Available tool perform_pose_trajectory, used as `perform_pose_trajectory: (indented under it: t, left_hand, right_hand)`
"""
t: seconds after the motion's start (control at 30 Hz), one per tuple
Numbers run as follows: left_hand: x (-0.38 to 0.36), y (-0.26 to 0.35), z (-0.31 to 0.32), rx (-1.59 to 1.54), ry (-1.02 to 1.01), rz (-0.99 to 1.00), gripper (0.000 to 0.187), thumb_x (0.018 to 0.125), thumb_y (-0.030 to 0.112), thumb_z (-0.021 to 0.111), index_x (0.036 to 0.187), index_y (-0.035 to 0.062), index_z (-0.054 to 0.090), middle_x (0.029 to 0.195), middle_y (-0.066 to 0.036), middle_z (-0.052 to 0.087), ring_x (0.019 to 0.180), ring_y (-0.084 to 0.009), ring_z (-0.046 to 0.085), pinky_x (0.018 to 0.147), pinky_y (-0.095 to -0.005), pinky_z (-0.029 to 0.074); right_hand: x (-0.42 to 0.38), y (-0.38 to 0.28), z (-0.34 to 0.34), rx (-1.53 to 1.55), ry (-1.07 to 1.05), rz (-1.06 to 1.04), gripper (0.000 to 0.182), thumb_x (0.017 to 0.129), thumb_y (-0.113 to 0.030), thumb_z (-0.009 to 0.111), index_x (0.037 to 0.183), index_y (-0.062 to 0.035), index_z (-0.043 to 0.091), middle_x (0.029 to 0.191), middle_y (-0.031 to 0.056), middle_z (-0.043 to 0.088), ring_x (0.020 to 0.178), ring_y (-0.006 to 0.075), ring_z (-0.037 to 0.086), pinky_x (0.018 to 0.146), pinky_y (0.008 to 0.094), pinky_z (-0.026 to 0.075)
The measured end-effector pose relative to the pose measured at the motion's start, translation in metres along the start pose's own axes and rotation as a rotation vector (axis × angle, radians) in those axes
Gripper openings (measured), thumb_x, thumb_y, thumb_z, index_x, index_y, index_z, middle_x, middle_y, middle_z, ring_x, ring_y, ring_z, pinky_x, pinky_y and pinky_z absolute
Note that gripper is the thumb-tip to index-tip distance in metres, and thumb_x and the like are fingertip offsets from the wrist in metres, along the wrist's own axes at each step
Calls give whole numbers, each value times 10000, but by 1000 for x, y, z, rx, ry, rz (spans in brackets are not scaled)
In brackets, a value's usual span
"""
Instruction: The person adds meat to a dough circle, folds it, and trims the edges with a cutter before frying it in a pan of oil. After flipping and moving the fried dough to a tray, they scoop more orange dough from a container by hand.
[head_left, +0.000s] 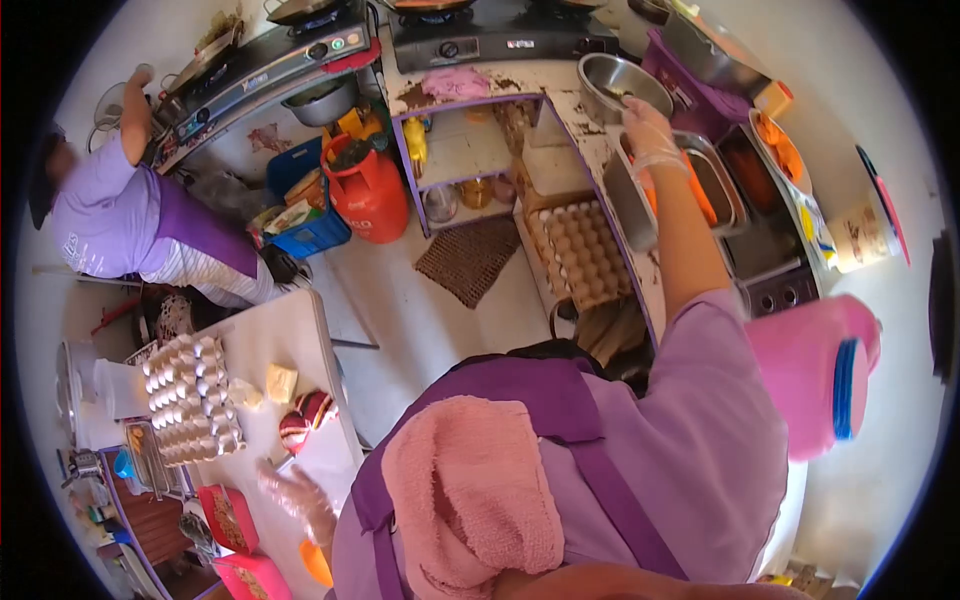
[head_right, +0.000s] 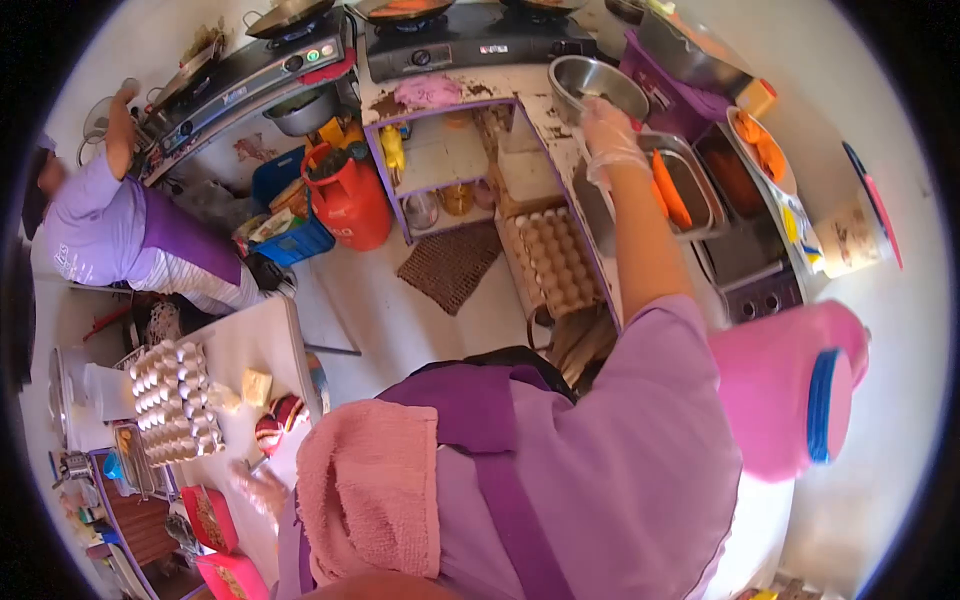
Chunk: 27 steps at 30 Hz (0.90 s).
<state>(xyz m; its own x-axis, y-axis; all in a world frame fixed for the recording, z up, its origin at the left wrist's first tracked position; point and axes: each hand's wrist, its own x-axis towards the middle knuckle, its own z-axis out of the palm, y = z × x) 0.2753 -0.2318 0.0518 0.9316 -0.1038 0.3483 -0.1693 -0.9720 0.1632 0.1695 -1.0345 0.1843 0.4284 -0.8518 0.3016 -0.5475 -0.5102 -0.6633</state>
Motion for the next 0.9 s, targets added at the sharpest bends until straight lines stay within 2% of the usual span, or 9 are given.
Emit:
perform_pose_trajectory:
  t: [0.1,0.13,0.27,0.33,0.4,0.47,0.53,0.6,0.9]
  left_hand:
    - [52,97,25,-294,60,259,678,903,361,524,1391,-34,270,1377,-267,364,1266,-428,364,1081,-479,239]
    - [66,139,10,-406,-172,26,685,841,224,575,1400,-17,261,1391,-259,359,1288,-416,350,1086,-466,235]
    - [125,168,77,-338,-124,366,772,770,86,576,1426,-6,180,1395,-240,367,1294,-399,354,1087,-455,236]
    - [166,183,114,-426,-146,446,799,757,69,580,1431,0,158,1402,-230,365,1303,-399,342,1093,-454,224]
    - [217,220,137,-566,-191,472,766,747,64,599,1407,-21,221,1392,-240,368,1292,-407,343,1085,-456,236]
    - [271,258,169,-541,-205,520,747,737,56,614,1388,-34,258,1375,-250,378,1269,-418,360,1072,-463,262]
    - [327,308,203,-551,-275,546,748,734,57,622,1384,-37,265,1368,-252,381,1255,-427,366,1060,-465,279]
    - [380,364,221,-593,-341,653,747,718,59,640,1370,-36,288,1349,-250,395,1230,-429,384,1040,-462,311]
    - [497,566,247,-592,-492,1137,756,648,162,715,1325,84,389,1296,-204,429,1217,-387,394,1034,-451,308]
  right_hand:
    - [54,-10,-22,-229,3,-52,419,852,-271,480,1250,-157,547,1223,228,548,1147,362,520,964,416,414]
    - [71,-9,-21,-431,-43,53,436,857,-291,480,1268,-153,525,1249,195,541,1160,356,514,969,426,410]
    - [138,44,6,-821,-303,263,459,876,-333,463,1293,-142,485,1297,126,525,1177,342,510,974,448,403]
    - [208,168,44,-814,-416,404,472,912,-395,408,1305,-140,469,1310,148,508,1165,343,518,976,443,398]
    - [193,140,26,-888,-523,429,527,934,-485,335,1332,-155,437,1327,159,489,1141,343,529,977,447,390]
    - [222,202,35,-575,-607,660,566,892,-268,504,1414,-176,305,1198,251,548,1109,353,541,916,426,438]
    - [185,123,16,-870,-595,391,662,834,-162,579,1426,-162,281,1148,254,568,1052,347,572,874,422,443]
    - [186,124,6,-722,-550,338,795,745,-85,653,1434,-151,262,1102,267,581,1026,344,588,851,404,450]
    - [173,-2,-68,-757,-216,580,668,764,-110,608,1370,-23,339,1146,265,572,1110,355,556,915,383,423]
